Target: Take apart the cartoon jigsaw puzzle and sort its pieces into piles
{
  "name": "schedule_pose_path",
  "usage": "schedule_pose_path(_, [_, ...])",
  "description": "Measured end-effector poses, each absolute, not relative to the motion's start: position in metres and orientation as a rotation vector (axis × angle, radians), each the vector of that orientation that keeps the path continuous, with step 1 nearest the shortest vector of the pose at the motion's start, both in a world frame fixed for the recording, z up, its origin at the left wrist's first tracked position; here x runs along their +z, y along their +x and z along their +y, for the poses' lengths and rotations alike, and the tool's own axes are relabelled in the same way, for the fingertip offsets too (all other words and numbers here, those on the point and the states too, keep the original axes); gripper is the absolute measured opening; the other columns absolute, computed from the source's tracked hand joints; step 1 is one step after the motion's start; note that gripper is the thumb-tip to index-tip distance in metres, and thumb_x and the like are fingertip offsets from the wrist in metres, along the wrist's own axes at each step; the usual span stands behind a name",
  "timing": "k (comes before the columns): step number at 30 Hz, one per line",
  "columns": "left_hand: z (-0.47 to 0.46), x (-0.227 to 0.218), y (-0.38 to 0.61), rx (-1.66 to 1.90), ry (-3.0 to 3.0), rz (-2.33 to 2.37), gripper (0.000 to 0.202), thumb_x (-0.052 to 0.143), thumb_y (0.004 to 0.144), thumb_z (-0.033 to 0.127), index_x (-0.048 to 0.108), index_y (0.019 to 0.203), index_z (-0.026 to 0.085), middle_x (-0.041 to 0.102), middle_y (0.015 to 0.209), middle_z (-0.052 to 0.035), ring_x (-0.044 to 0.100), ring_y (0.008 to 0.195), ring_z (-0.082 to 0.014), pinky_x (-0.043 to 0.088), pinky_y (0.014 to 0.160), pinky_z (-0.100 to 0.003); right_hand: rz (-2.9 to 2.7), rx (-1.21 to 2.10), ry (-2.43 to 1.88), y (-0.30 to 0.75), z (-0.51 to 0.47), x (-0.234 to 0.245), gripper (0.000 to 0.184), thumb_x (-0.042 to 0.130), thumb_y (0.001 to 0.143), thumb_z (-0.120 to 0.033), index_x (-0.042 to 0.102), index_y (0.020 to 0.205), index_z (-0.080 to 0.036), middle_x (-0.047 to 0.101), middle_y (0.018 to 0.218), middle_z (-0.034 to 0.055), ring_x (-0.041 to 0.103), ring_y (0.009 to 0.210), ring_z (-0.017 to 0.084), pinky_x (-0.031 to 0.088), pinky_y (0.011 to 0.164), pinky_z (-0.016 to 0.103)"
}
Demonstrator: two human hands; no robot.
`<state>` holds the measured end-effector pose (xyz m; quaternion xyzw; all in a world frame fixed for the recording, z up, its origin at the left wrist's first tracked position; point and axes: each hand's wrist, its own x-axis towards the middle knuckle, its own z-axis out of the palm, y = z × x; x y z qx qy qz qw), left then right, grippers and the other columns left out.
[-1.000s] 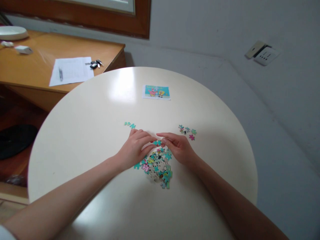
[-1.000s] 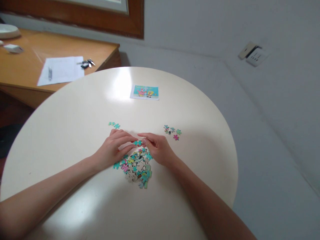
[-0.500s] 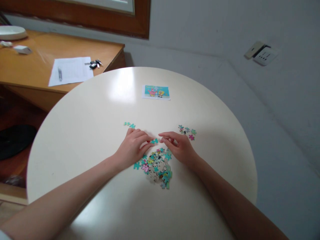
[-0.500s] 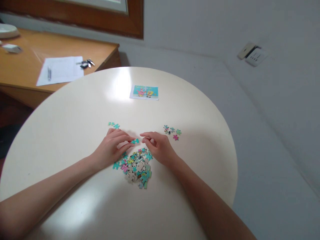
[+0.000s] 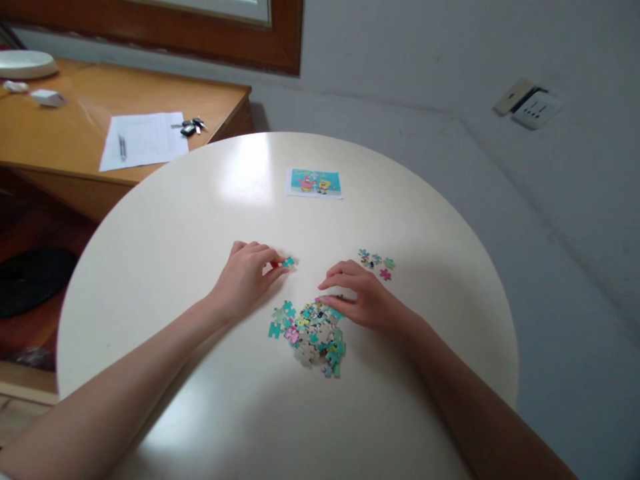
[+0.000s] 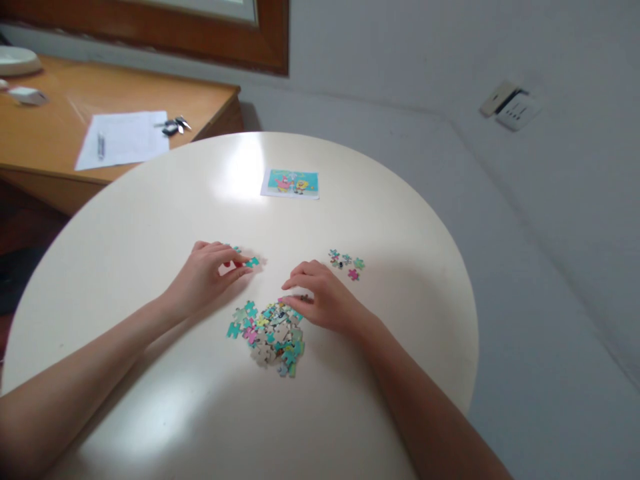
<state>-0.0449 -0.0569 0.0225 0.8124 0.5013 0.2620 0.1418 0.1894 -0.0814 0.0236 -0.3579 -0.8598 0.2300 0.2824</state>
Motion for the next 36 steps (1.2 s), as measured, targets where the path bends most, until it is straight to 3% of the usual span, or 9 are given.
schedule_pose_path(15, [-0.061,0.026,-0.038,0.597,2.346,1.399,0.015,0.056,0.08,0.029,0.066,0.073,0.02,0.067,0.069,-0.0001,0.057,0.068,-0.0141,0.03,0.076,-0.032,-2.307,0.807,-0.911,0.187,-0.081,0.027,0.01,0.065,0.077,-0.019,0.06,0.07,-0.018,0.064,0.073,0.0031,0.058,0.075,0.014,0.043,0.073,0.029])
schedule_pose_path(23, [-0.061,0.021,-0.038,0.612,2.378,1.348,0.019,0.054,0.08,0.035,0.065,0.072,0.021,0.065,0.065,0.0011,0.055,0.065,-0.0132,0.031,0.073,-0.032,-2.028,1.042,-1.101,0.19,-0.082,0.023,0.013,0.065,0.077,-0.027,0.061,0.07,-0.017,0.066,0.073,0.002,0.059,0.07,0.013,0.045,0.064,0.024])
schedule_pose_path(30, [-0.06,0.019,-0.038,0.605,2.353,1.36,0.019,0.054,0.079,0.034,0.065,0.074,0.021,0.064,0.065,0.0016,0.055,0.063,-0.013,0.032,0.074,-0.033,-1.799,0.656,-1.434,0.217,-0.063,0.024,0.009,0.063,0.077,-0.025,0.065,0.072,-0.018,0.068,0.069,0.0003,0.058,0.063,0.011,0.042,0.062,0.023])
schedule_pose_path(36, [-0.061,0.02,-0.038,0.612,2.362,1.333,0.021,0.053,0.08,0.036,0.066,0.074,0.021,0.064,0.065,0.0012,0.055,0.062,-0.0131,0.033,0.073,-0.032,-1.814,0.592,-1.585,0.225,-0.058,0.019,0.006,0.062,0.075,-0.022,0.067,0.073,-0.018,0.07,0.069,0.0011,0.061,0.062,0.012,0.043,0.061,0.023])
